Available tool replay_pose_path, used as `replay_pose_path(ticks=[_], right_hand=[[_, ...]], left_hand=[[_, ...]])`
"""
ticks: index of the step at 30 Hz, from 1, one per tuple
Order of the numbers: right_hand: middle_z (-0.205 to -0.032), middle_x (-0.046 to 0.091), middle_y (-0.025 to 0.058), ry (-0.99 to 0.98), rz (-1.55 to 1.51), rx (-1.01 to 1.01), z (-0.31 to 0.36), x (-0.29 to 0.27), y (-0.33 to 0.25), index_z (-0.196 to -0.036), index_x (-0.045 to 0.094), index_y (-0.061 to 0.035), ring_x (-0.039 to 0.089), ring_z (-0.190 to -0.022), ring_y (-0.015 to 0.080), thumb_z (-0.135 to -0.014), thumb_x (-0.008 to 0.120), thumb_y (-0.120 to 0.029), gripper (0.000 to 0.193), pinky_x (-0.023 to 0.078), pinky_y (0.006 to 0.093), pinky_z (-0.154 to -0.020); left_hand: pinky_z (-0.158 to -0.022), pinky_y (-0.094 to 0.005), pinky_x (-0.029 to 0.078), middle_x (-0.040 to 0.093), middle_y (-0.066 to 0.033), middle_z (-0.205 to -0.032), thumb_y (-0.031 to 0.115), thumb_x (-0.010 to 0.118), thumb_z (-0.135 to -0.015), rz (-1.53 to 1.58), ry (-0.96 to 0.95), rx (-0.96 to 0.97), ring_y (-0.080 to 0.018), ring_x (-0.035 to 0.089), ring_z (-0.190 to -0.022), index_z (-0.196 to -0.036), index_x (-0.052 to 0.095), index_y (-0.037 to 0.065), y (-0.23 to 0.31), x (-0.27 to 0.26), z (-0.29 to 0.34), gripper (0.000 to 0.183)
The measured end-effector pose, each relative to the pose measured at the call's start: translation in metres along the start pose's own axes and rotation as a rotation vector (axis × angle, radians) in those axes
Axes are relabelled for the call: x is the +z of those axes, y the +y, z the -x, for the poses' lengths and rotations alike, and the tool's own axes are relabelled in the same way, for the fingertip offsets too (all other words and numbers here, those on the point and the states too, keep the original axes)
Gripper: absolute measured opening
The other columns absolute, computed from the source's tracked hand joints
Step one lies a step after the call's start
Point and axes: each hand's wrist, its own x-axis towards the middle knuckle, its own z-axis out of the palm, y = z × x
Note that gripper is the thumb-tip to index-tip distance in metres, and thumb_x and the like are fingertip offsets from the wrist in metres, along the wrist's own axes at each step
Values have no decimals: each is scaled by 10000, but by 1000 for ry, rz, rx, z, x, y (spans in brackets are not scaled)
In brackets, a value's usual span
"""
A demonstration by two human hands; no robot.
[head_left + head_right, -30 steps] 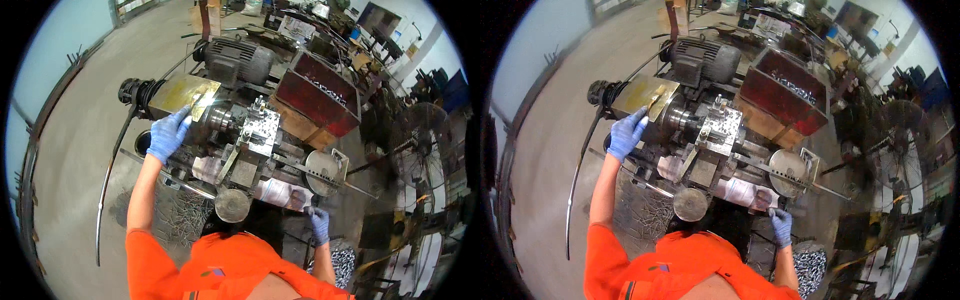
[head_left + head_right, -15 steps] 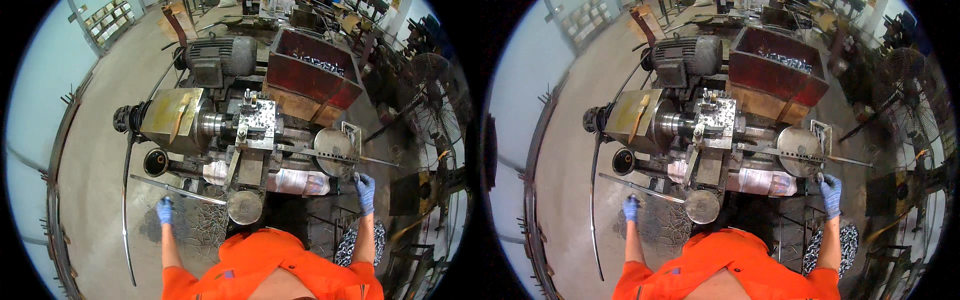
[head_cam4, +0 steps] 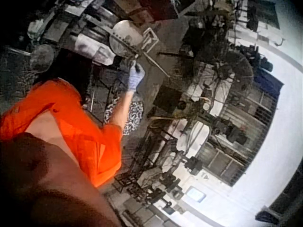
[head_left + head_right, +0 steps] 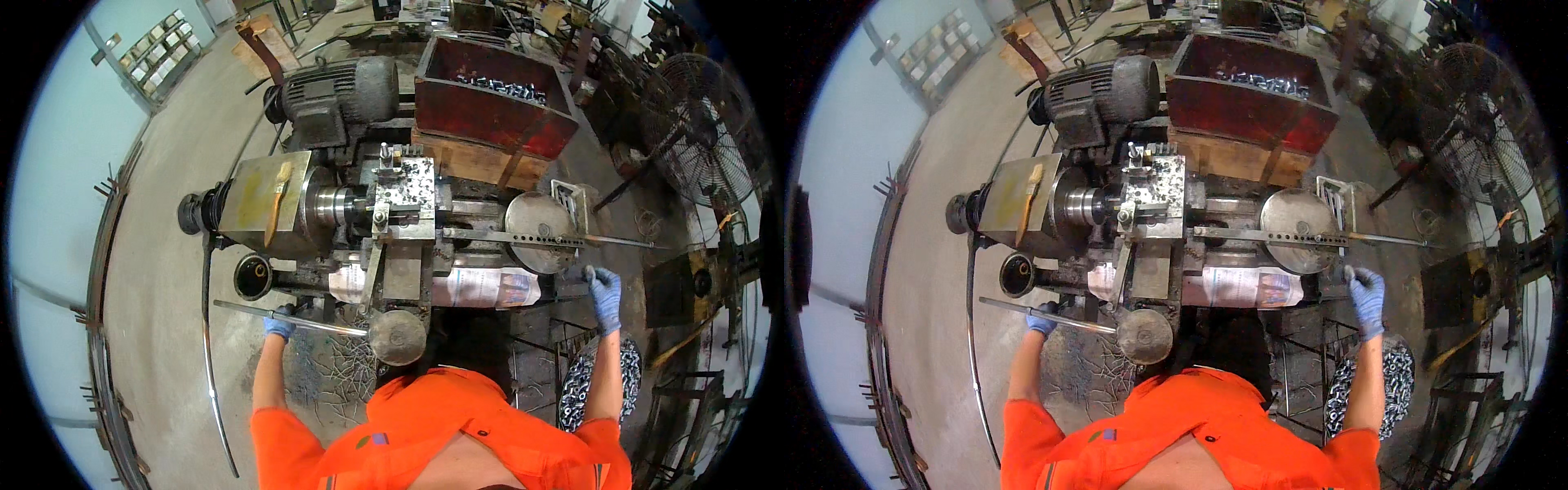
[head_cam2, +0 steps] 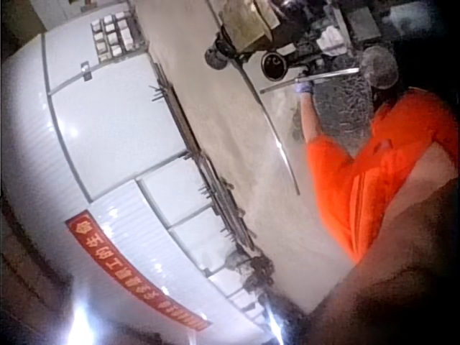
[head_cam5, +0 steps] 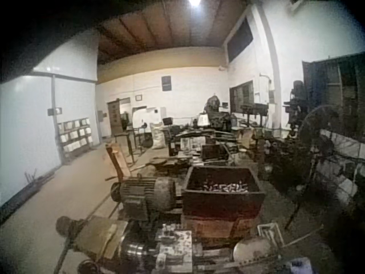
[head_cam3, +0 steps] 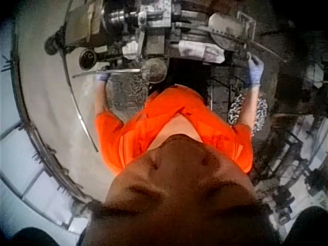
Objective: The person is operating a lathe by pulling a lever and placing metal parts into a sorting tray.
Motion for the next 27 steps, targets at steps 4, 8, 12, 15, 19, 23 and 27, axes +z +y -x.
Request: replay_pose_path(ticks=[4,8,12,15,19,23,27], right_hand=[[-751,634,70,148,437,-98,-70,-41,78,-914,646,-3,557,-652,138,-750,722,-178,252,457,253,-629],[-1040,623,161,196,1140,-581,-109,-49,85,-1084,605,-42,604,-865,297,-708,703,-303,468,470,364,-791],[-1126,574,157,10,1418,-348,-123,-71,93,-1104,582,-69,527,-1041,334,-685,658,-423,553,389,398,-940],[-1093,584,157,-52,1332,-148,-136,-72,88,-1074,596,-85,503,-1075,351,-685,638,-450,535,347,431,-971],[-1076,592,159,7,1376,-31,-121,-68,104,-1057,604,-105,483,-1105,365,-683,625,-470,523,332,450,-975],[-878,626,190,56,1331,-60,-68,-67,98,-897,641,-69,568,-894,387,-689,625,-476,457,430,458,-821],[-836,630,201,33,1116,10,-2,-101,125,-861,650,-35,596,-800,380,-688,645,-455,454,471,444,-713]], left_hand=[[-776,-428,470,624,-154,-1024,342,492,-800,176,8,-110,-344,593,-921,-1094,598,165,-16,2,10,359],[-804,-385,467,631,-136,-1035,368,576,-776,817,8,-129,-315,599,-940,-1093,608,107,-91,42,50,412],[-606,-354,503,649,-143,-866,270,603,-791,831,54,-314,-208,616,-685,-1073,598,36,-77,-10,49,367],[-497,-312,505,620,-121,-755,345,595,-832,1536,350,-509,-198,594,-578,-1121,549,12,-74,-39,75,443],[-406,-275,470,603,-126,-712,420,565,-846,1680,508,-699,-187,547,-420,-1078,542,-1,-74,-62,84,481],[-403,-281,461,590,-101,-645,442,532,-858,1780,636,-769,-176,562,-434,-947,579,35,-57,-81,67,419],[-378,-304,468,577,-122,-639,316,603,-838,2007,893,-827,-189,545,-419,-827,513,19,-22,-86,22,310]])
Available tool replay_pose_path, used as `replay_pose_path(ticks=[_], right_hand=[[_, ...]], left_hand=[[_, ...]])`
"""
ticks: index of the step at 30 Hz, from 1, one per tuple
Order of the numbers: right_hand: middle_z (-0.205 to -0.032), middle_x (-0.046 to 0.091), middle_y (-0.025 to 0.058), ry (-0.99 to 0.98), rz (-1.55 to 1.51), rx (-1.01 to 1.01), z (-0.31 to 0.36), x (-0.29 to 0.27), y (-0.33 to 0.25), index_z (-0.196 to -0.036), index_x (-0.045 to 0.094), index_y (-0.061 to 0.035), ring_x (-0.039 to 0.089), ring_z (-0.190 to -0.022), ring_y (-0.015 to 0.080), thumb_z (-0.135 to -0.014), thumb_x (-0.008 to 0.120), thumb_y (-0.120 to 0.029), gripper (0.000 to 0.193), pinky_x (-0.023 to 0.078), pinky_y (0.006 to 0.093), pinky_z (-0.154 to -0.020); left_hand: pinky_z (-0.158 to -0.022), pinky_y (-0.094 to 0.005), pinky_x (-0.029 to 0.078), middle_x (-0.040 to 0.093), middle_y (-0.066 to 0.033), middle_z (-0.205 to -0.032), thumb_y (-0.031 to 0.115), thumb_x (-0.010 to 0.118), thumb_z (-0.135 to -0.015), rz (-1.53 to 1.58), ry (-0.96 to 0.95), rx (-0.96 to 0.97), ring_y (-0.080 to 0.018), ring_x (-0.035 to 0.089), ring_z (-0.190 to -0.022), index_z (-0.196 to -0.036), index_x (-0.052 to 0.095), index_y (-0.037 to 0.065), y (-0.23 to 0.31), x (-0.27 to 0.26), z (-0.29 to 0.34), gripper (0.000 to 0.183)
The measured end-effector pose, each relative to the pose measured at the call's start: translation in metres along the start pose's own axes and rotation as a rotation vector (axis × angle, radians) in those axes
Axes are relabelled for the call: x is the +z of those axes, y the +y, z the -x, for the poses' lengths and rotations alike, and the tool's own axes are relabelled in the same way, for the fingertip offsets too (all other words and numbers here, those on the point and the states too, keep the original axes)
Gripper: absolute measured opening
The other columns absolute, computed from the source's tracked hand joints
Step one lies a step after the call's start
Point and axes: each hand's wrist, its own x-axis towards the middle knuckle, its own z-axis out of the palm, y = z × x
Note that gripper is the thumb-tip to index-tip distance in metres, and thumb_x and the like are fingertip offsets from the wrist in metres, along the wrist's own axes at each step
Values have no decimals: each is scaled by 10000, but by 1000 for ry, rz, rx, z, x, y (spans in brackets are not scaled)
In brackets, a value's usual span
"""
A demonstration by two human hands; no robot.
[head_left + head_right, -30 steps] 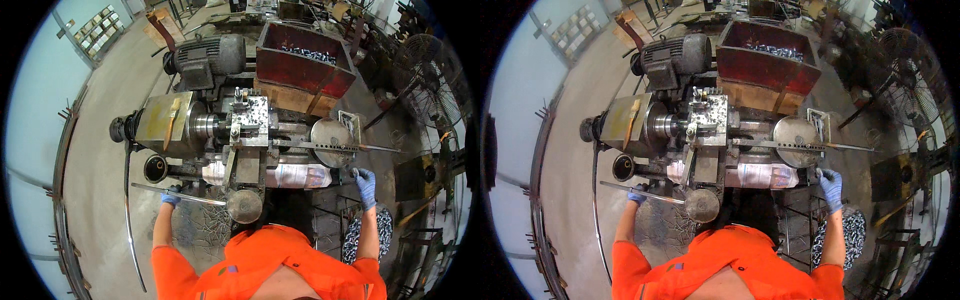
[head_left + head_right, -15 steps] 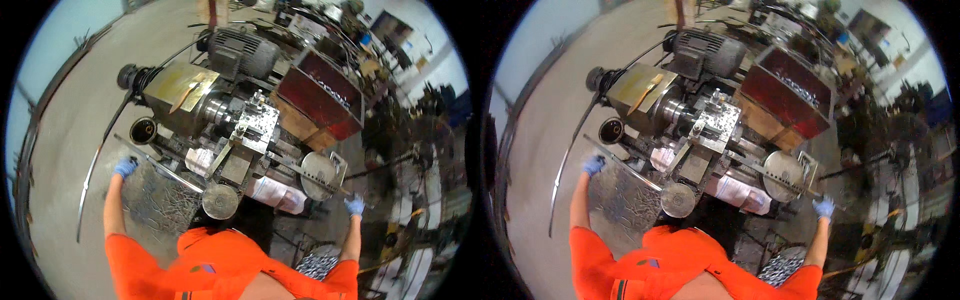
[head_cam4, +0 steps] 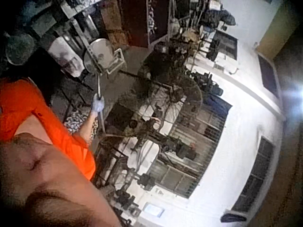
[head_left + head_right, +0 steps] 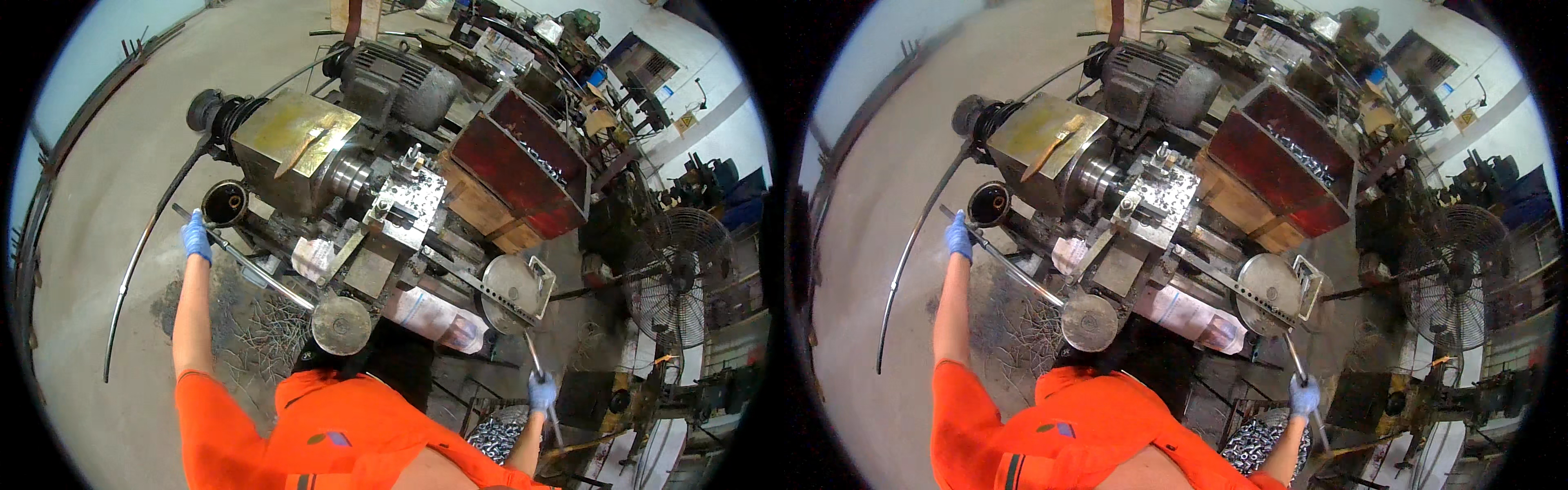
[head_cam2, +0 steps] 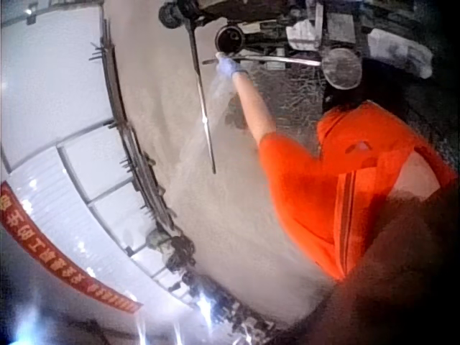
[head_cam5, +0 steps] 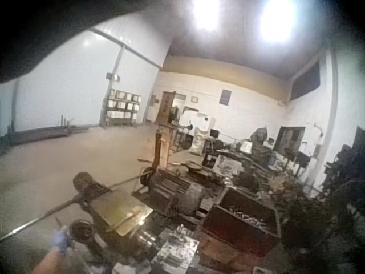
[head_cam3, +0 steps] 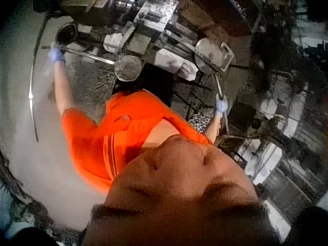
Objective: The person is operating a lathe by pulling a lever and placing metal parts into a sorting tray.
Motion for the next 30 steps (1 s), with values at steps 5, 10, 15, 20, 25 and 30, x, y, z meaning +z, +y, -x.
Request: replay_pose_path(ticks=[5,10,15,20,25,30], right_hand=[[-771,631,210,-100,51,277,80,-22,117,-782,667,-33,625,-769,353,-675,683,-318,305,478,407,-661],[-799,630,243,-154,187,425,95,-19,141,-758,660,9,627,-812,357,-678,668,-275,295,482,415,-690],[-793,626,253,-211,196,453,108,-30,122,-771,638,34,621,-798,378,-679,649,-254,303,481,422,-680],[-796,621,263,-185,135,454,122,-30,125,-791,633,40,611,-800,398,-683,639,-265,323,477,430,-693],[-794,623,260,-199,111,448,124,-42,106,-780,646,32,615,-810,390,-676,638,-257,307,479,427,-701],[-772,624,249,-199,179,476,124,-28,121,-771,660,16,622,-800,374,-655,656,-276,314,483,427,-703]], left_hand=[[-359,-303,449,574,-111,-589,180,595,-832,100,158,40,-184,535,-399,-855,496,-23,-19,18,3,227],[-356,-298,443,582,-109,-589,177,576,-843,57,128,64,-177,534,-395,-859,522,-22,-23,19,13,207],[-353,-272,436,589,-108,-581,191,555,-840,51,132,83,-181,535,-390,-787,593,-21,-24,15,13,222],[-344,-278,430,579,-109,-571,170,543,-846,60,138,81,-181,524,-382,-793,580,-22,-20,20,18,203],[-346,-289,444,577,-105,-583,168,546,-844,46,112,48,-189,528,-389,-807,577,-14,-19,19,20,189],[-364,-310,484,580,-101,-602,166,563,-826,100,54,8,-201,549,-414,-827,571,2,-24,16,22,164]])
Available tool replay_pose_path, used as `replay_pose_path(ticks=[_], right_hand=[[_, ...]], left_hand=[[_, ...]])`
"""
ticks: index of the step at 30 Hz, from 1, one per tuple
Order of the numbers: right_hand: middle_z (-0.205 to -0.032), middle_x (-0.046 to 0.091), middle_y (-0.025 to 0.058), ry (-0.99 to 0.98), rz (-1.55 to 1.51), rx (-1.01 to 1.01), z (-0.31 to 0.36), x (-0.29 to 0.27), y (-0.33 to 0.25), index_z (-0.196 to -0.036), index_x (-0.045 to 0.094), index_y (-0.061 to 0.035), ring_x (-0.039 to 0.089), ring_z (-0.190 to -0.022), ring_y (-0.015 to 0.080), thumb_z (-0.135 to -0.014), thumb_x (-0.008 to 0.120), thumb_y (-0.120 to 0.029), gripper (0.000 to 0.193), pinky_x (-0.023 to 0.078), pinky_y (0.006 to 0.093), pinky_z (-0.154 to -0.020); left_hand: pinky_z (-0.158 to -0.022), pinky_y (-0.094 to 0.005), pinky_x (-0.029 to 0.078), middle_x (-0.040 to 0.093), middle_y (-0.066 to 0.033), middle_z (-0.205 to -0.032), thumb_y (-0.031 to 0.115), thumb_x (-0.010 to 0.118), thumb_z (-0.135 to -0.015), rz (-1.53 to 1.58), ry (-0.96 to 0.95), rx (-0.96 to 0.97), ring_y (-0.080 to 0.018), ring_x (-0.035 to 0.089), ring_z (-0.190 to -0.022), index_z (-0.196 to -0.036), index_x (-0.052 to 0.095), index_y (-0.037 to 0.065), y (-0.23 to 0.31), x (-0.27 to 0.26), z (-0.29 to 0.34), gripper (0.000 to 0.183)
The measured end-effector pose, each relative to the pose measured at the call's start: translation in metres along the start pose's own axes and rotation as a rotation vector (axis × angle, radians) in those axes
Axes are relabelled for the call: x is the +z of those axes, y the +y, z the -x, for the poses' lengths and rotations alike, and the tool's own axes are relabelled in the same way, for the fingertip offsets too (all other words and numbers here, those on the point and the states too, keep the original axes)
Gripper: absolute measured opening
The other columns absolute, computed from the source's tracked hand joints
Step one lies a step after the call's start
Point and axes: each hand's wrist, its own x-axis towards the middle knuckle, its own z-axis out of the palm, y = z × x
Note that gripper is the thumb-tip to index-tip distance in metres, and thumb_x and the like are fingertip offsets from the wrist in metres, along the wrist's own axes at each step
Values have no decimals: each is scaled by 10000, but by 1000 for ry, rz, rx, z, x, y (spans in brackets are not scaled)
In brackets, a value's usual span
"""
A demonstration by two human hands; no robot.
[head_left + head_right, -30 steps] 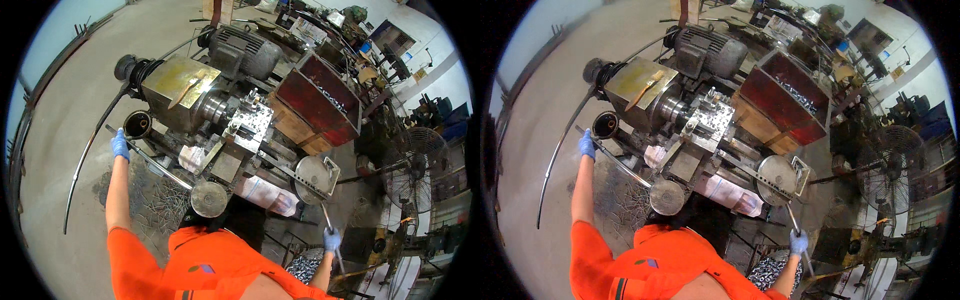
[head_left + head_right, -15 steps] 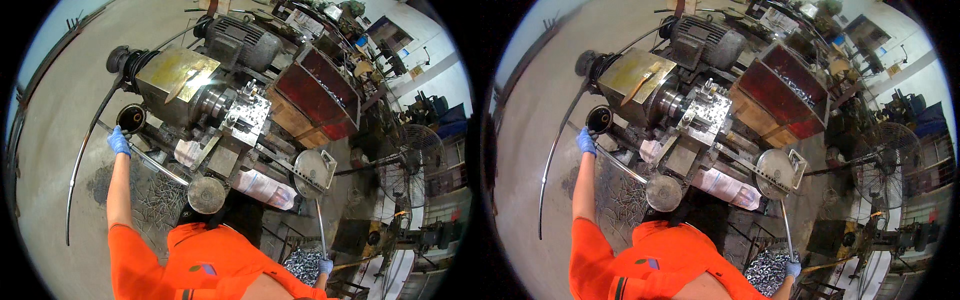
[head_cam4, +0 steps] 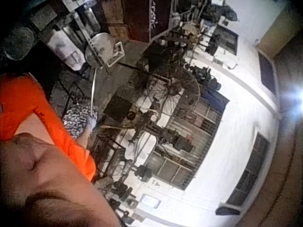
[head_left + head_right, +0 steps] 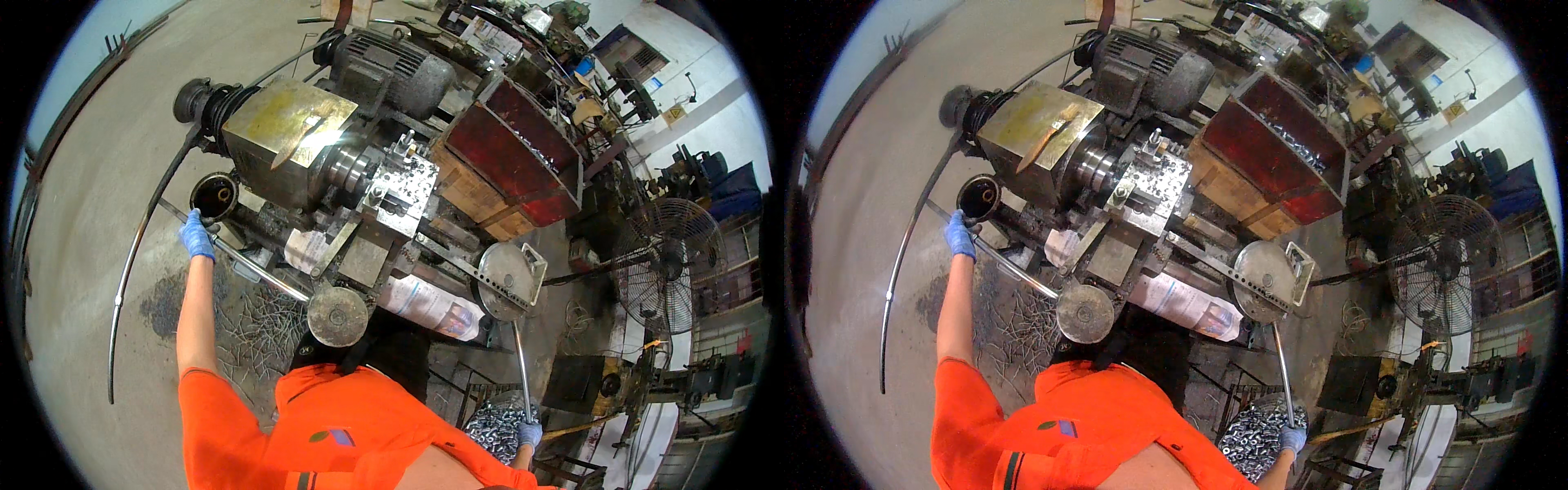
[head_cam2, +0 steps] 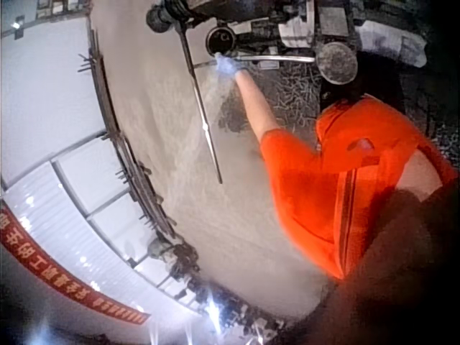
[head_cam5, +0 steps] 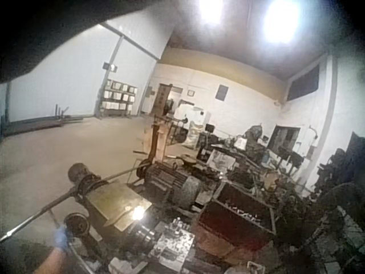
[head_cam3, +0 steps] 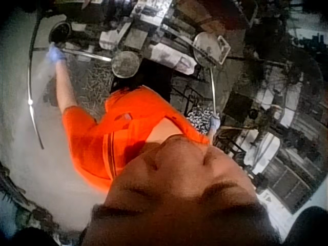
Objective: The person is operating a lathe by pulling a lever and placing metal parts into a sorting tray.
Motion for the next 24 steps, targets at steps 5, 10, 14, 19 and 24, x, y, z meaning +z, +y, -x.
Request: replay_pose_path(ticks=[5,10,14,19,24], right_hand=[[-762,627,242,60,-15,14,-8,18,14,-771,661,14,624,-782,375,-635,669,-286,329,483,422,-696],[-781,627,247,24,-54,34,5,3,-1,-792,649,16,622,-788,381,-625,659,-275,337,481,424,-698],[-795,628,246,17,-39,61,1,9,5,-810,647,14,619,-798,384,-618,650,-256,331,482,418,-702],[-832,632,242,39,-55,55,2,14,9,-828,646,8,618,-833,375,-613,654,-253,338,481,404,-718],[-892,631,237,-21,-25,134,6,9,3,-874,647,-8,611,-882,365,-607,662,-255,364,479,405,-754]], left_hand=[[-371,-318,495,589,-109,-611,167,569,-818,-12,5,-1,-206,560,-424,-834,573,3,-5,1,-4,165],[-369,-308,485,595,-121,-615,171,567,-819,-9,-7,13,-208,553,-407,-835,574,-8,-3,-3,-3,179],[-372,-302,482,593,-121,-607,173,564,-821,6,-22,11,-209,548,-395,-837,573,-10,-7,-4,-6,183],[-381,-305,486,599,-125,-615,174,566,-821,-17,-15,11,-210,548,-399,-836,579,-11,-5,-2,-5,186],[-382,-309,491,609,-132,-638,167,571,-816,-30,-12,10,-214,558,-417,-834,587,-18,-3,-1,-2,187]])
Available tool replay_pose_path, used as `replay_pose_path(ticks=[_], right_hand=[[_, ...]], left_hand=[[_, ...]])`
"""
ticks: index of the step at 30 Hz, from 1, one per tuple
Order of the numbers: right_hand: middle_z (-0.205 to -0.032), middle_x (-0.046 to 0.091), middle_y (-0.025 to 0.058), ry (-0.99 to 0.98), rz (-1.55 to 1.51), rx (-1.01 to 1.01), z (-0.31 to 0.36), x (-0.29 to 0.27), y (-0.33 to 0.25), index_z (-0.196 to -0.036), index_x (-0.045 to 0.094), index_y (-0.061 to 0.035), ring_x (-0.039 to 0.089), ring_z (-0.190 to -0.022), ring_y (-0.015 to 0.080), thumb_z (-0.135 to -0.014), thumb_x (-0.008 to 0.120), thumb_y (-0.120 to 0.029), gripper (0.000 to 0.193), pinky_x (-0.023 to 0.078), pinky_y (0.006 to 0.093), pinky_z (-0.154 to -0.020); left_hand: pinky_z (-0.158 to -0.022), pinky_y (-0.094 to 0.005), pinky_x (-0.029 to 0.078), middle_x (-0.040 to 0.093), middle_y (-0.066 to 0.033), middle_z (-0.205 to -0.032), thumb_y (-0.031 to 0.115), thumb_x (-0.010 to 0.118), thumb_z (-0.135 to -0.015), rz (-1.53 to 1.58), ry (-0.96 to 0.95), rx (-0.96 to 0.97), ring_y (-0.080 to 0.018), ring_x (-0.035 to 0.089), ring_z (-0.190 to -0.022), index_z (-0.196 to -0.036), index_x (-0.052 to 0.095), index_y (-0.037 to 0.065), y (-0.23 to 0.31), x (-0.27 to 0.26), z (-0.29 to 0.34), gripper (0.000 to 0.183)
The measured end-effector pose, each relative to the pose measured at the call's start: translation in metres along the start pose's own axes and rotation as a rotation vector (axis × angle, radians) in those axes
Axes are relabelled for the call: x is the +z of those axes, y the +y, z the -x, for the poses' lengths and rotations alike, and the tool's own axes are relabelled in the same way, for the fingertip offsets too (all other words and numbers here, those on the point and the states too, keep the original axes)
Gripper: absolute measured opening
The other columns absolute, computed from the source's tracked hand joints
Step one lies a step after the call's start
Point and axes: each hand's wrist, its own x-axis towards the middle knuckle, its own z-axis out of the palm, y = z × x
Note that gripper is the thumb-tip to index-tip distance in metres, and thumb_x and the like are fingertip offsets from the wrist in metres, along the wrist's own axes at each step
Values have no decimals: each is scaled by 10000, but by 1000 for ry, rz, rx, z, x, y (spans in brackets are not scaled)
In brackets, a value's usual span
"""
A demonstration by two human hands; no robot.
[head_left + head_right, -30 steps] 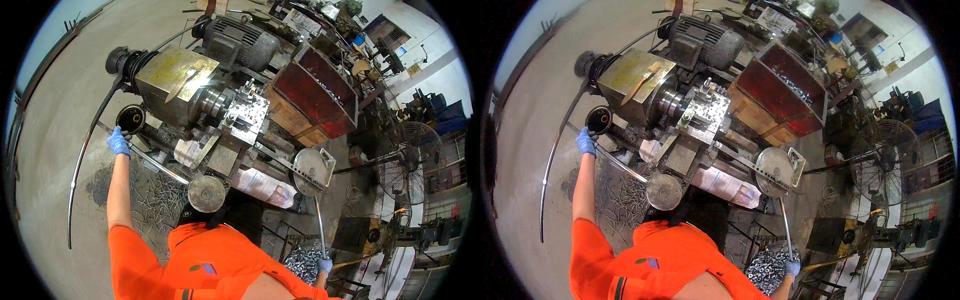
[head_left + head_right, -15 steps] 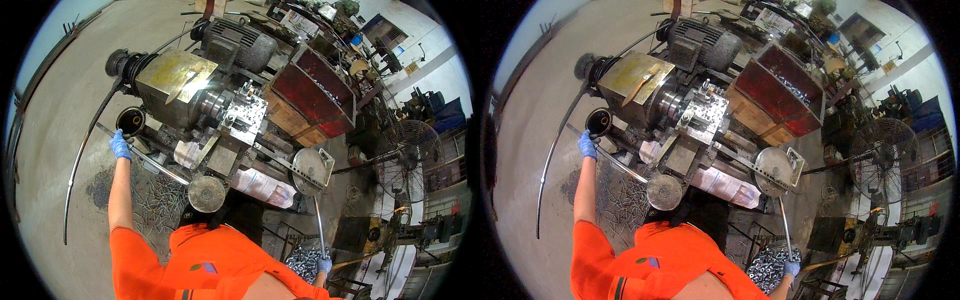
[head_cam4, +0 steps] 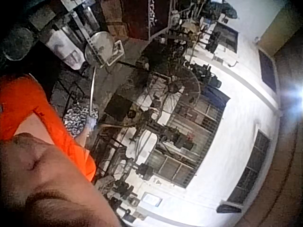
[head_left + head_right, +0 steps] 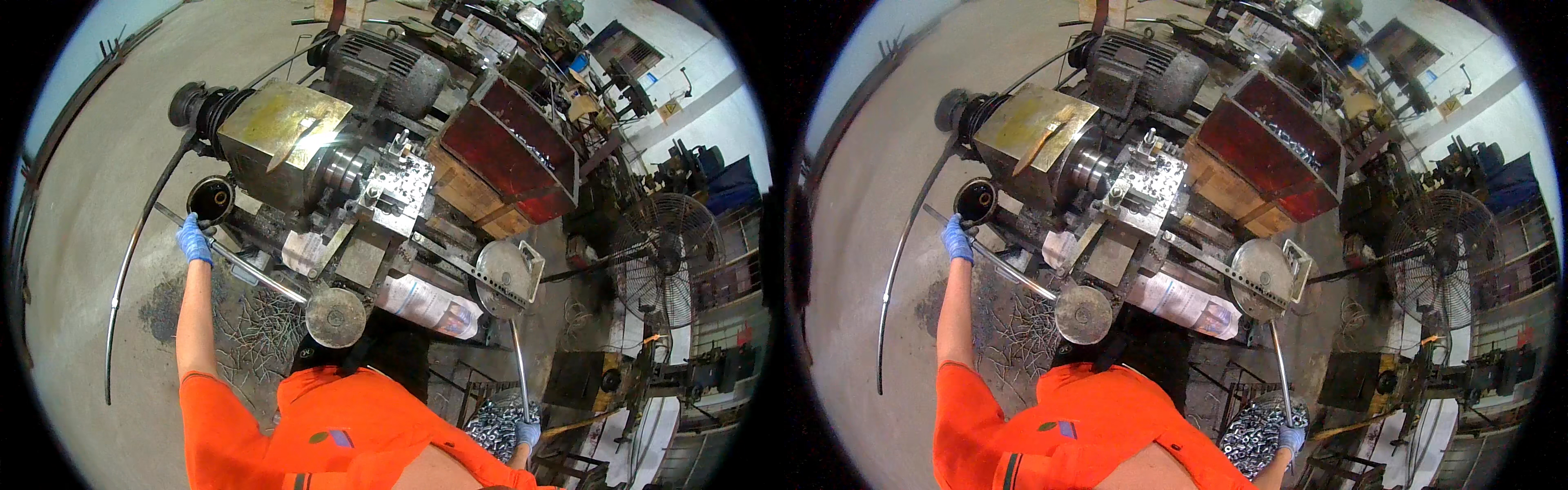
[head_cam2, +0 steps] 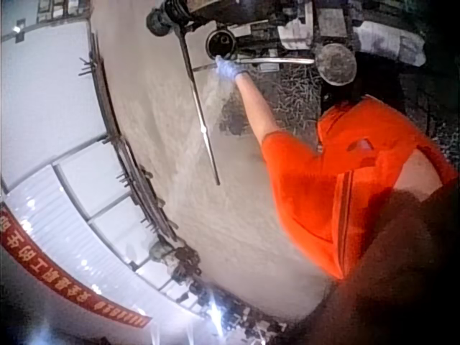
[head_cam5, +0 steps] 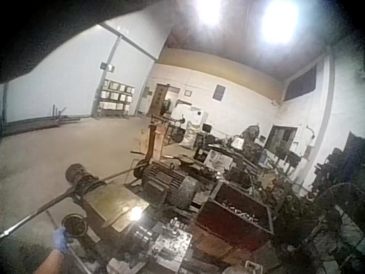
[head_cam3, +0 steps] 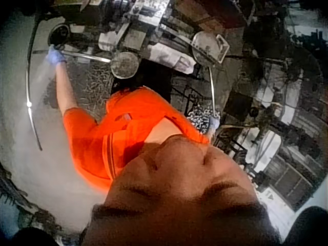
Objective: The person is operating a lathe by pulling a lever and placing metal parts into a sorting tray.
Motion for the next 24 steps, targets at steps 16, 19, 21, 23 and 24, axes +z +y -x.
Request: replay_pose_path(ticks=[16,19,21,23,24], right_hand=[[-834,622,263,-6,-21,-55,21,-18,-12,-840,638,21,613,-831,384,-609,658,-257,362,481,430,-727],[-807,624,257,48,-13,-61,18,-9,-6,-810,646,13,619,-810,381,-618,651,-253,329,482,430,-719],[-793,626,250,85,-10,-108,15,-2,2,-794,651,7,622,-798,378,-621,647,-250,310,484,427,-718],[-799,626,249,91,-3,-59,16,-2,0,-802,653,5,623,-800,374,-623,646,-249,311,485,423,-719],[-803,627,248,94,0,-34,16,-1,-1,-806,654,3,624,-801,373,-623,645,-249,311,486,421,-720]], left_hand=[[-354,-297,442,614,-138,-616,171,570,-822,54,0,-20,-206,560,-401,-849,539,-5,-7,-3,-10,181],[-355,-300,470,590,-135,-610,135,551,-824,70,-2,-16,-214,548,-414,-822,558,-14,-8,0,-9,150],[-354,-299,455,608,-141,-619,151,564,-820,83,-7,-12,-211,561,-409,-835,551,-15,-13,-2,-16,168],[-356,-299,452,616,-145,-624,156,570,-819,87,-9,-14,-210,568,-408,-841,547,-19,-12,-2,-15,178],[-359,-300,457,616,-145,-624,153,569,-819,85,-10,-20,-212,569,-409,-841,547,-22,-12,-2,-15,178]])
